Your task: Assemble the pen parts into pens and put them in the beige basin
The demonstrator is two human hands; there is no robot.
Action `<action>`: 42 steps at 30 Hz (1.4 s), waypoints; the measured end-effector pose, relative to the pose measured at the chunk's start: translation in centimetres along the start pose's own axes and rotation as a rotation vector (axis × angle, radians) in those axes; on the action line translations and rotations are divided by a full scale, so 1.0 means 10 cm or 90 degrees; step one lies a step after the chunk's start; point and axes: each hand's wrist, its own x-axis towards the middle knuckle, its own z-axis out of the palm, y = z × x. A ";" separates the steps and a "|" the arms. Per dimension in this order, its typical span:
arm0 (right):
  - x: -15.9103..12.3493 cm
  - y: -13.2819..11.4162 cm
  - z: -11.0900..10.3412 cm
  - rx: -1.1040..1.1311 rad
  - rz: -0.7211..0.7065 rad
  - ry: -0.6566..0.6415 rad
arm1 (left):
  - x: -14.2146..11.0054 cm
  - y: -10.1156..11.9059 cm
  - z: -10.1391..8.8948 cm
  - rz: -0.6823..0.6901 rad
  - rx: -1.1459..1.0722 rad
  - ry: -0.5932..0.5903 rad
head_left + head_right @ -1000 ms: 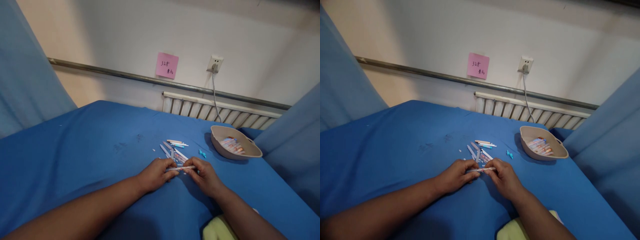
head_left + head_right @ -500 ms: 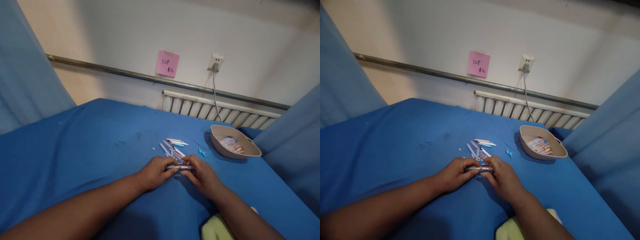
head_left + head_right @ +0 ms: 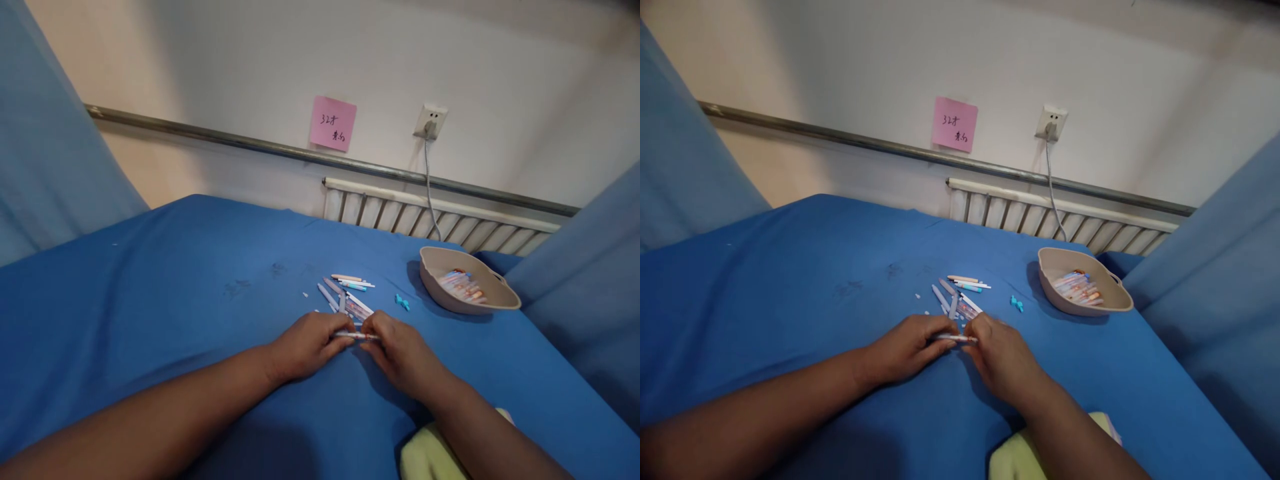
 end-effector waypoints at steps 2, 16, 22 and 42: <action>0.00 0.00 0.01 -0.025 -0.003 0.000 | 0.00 0.00 0.00 0.002 0.017 -0.009; 0.01 -0.02 -0.01 -0.024 0.009 -0.038 | -0.02 0.01 0.00 0.024 0.061 -0.041; 0.00 -0.02 0.01 0.063 0.050 -0.050 | -0.02 0.01 -0.01 0.024 0.087 -0.050; 0.05 0.02 0.02 0.034 0.020 0.004 | 0.00 0.00 -0.05 -0.030 0.071 -0.036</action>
